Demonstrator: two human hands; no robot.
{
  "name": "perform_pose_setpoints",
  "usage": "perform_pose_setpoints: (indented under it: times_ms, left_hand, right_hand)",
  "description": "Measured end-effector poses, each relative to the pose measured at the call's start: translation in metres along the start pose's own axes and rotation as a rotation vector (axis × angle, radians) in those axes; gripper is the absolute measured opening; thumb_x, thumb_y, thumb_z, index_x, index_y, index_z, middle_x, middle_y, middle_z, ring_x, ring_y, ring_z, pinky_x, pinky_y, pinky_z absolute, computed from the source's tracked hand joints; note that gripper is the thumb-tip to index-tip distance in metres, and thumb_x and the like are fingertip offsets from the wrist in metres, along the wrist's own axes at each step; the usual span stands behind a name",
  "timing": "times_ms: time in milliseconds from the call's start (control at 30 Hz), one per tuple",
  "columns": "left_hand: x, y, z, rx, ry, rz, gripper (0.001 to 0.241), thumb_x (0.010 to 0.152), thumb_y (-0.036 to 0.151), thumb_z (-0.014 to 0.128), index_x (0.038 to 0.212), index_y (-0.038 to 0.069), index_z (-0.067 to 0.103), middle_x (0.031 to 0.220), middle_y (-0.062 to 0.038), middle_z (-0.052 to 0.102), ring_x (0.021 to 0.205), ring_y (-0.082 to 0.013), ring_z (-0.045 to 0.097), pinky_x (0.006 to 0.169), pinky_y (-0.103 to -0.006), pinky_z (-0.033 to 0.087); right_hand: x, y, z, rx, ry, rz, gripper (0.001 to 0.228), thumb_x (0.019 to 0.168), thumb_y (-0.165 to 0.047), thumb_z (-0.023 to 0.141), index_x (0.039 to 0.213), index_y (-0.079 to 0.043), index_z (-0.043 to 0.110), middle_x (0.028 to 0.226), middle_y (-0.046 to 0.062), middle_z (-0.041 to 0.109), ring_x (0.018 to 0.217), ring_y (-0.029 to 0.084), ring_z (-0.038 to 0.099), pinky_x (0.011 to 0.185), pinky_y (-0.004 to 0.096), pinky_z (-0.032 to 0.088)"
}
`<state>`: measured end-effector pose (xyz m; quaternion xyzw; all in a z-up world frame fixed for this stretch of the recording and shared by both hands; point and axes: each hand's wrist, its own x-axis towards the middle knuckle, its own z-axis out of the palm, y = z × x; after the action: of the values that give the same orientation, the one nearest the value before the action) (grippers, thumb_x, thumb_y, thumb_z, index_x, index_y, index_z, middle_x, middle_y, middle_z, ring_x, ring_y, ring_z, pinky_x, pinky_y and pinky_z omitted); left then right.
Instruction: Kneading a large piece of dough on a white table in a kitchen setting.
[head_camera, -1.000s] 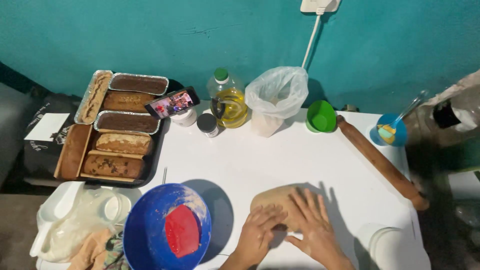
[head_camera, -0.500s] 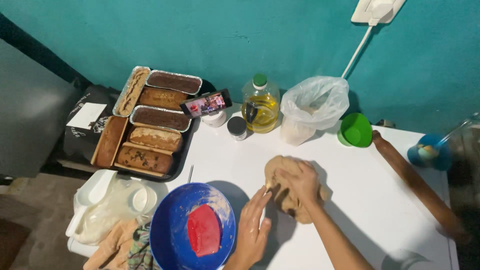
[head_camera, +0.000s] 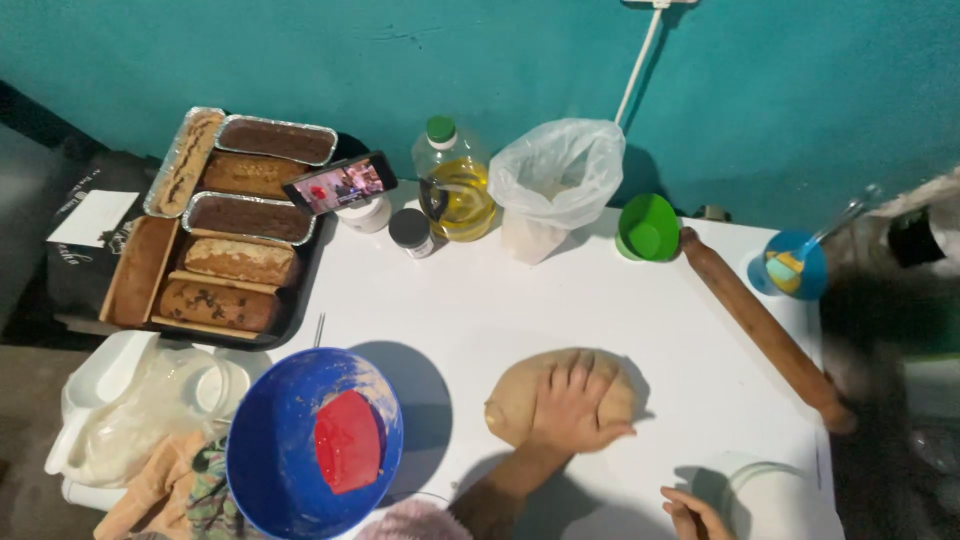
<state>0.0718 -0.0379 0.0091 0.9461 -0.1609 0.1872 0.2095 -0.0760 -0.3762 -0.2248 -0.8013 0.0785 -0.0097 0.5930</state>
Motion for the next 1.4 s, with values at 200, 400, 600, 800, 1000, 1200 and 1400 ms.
perform_pose_setpoints:
  times_ms: [200,400,600,800,1000,1200,1400]
  left_hand:
    - [0.065,0.013,-0.012,-0.173,-0.085,-0.605,0.05,0.098,0.056,0.048,0.12,0.016,0.068,0.12,-0.012,0.066,0.119,-0.0344,0.054,0.109,-0.0543,0.033]
    - [-0.025,0.052,-0.058,-0.495,0.163,-0.464,0.046,0.105,0.033,0.037,0.135,0.006,0.058,0.14,-0.024,0.056,0.136,-0.0412,0.044,0.117,-0.0556,0.024]
    - [-0.118,0.034,-0.139,-0.565,-0.239,-0.21,0.047,0.104,0.037,0.038,0.128,0.008,0.067,0.148,-0.014,0.059,0.15,-0.0391,0.041,0.124,-0.059,0.016]
    - [-0.227,-0.022,-0.092,-0.633,-0.069,-0.358,0.066,0.108,0.052,0.03,0.132,0.007,0.073,0.145,-0.019,0.063,0.141,-0.0433,0.048,0.115,-0.0541,0.037]
    - [-0.176,-0.039,-0.125,-0.779,0.014,-0.613,0.065,0.107,0.05,0.029,0.124,0.005,0.074,0.13,-0.018,0.073,0.129,-0.0371,0.064,0.111,-0.0433,0.044]
    - [-0.089,-0.035,-0.171,-0.663,0.16,-0.753,0.041,0.103,0.032,0.046,0.123,0.006,0.072,0.125,-0.016,0.073,0.121,-0.0325,0.067,0.105,-0.04,0.047]
    - [-0.007,0.017,-0.108,-0.53,0.323,-0.479,0.05,0.105,0.037,0.048,0.138,0.002,0.061,0.149,-0.022,0.056,0.143,-0.0409,0.045,0.117,-0.0558,0.028]
  right_hand:
    - [-0.026,-0.315,0.045,0.032,0.115,0.135,0.018,0.098,-0.004,0.063,0.111,0.002,0.074,0.105,0.012,0.078,0.094,0.018,0.073,0.086,0.031,0.055]
    - [0.003,-0.396,0.067,-0.253,0.09,-0.421,0.019,0.099,-0.01,0.063,0.115,-0.003,0.071,0.114,0.012,0.075,0.109,0.026,0.069,0.1,0.036,0.052]
    - [0.032,-0.38,0.133,-0.672,-0.243,-0.891,0.069,0.093,-0.049,0.06,0.143,-0.003,0.054,0.157,0.016,0.048,0.147,0.041,0.039,0.12,0.059,0.026]
    - [0.011,-0.323,0.2,-0.84,-0.176,-1.093,0.095,0.067,-0.084,0.051,0.145,-0.031,0.056,0.162,0.012,0.039,0.149,0.036,0.028,0.11,0.07,0.015]
    - [0.093,-0.381,0.299,-0.995,-0.195,-0.908,0.031,0.086,-0.046,0.068,0.102,-0.02,0.072,0.118,0.008,0.061,0.122,0.033,0.05,0.102,0.058,0.032]
    - [0.114,-0.383,0.248,-0.385,0.009,-0.353,0.024,0.099,-0.034,0.067,0.108,-0.011,0.066,0.114,0.01,0.063,0.11,0.029,0.059,0.101,0.046,0.045]
    - [0.017,-0.332,0.111,-0.318,-0.172,-0.423,0.035,0.08,-0.011,0.079,0.114,-0.006,0.076,0.134,0.02,0.064,0.129,0.033,0.058,0.106,0.044,0.044]
